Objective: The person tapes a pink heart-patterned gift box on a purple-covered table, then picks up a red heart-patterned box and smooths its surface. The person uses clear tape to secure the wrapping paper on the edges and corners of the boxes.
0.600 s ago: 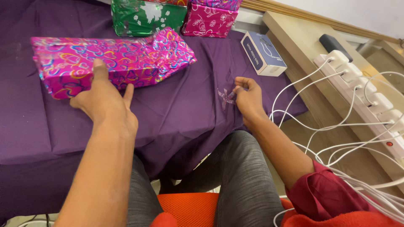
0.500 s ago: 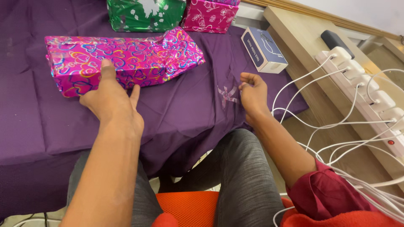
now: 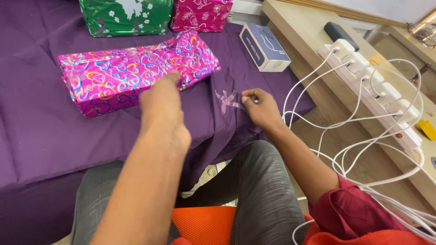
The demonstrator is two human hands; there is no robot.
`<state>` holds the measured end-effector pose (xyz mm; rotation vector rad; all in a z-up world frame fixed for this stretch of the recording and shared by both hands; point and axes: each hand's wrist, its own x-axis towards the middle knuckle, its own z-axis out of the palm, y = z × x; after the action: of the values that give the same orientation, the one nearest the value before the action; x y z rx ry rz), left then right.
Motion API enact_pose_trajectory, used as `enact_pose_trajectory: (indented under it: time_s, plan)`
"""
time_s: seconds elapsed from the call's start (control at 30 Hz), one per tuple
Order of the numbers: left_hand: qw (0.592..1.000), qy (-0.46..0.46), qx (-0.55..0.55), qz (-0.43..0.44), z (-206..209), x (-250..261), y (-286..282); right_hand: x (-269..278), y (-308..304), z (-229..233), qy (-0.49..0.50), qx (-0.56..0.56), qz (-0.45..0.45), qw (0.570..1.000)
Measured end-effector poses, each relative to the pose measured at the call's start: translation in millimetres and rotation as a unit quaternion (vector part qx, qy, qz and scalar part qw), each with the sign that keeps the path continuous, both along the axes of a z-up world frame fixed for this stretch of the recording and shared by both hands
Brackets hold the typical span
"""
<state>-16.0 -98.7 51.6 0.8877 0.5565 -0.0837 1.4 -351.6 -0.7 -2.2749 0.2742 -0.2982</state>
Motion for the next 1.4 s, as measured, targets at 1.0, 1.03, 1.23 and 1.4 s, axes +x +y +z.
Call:
enact_pose_trajectory:
  time_s: [1.0,1.03,1.23,1.4]
  plan:
    - [0.529,-0.341,0.72,-0.292,-64.5,-32.9,-72.5,-7.9,-1.7,42.3,0.145,0.186,-0.051,0.971]
    - [0.534,-0.343,0.716,-0.291,-64.9,-33.6,-72.1,-8.2,0.0,44.4,0.145,0.187,-0.051,0.97]
    - [0.535,-0.342,0.716,-0.291,-64.2,-34.6,-70.5,-11.3,3.8,48.8,0.147,0.215,-0.048,0.964]
    - [0.541,-0.325,0.713,-0.307,-60.3,-32.7,-72.5,-8.4,3.8,48.9,0.136,0.241,-0.052,0.959]
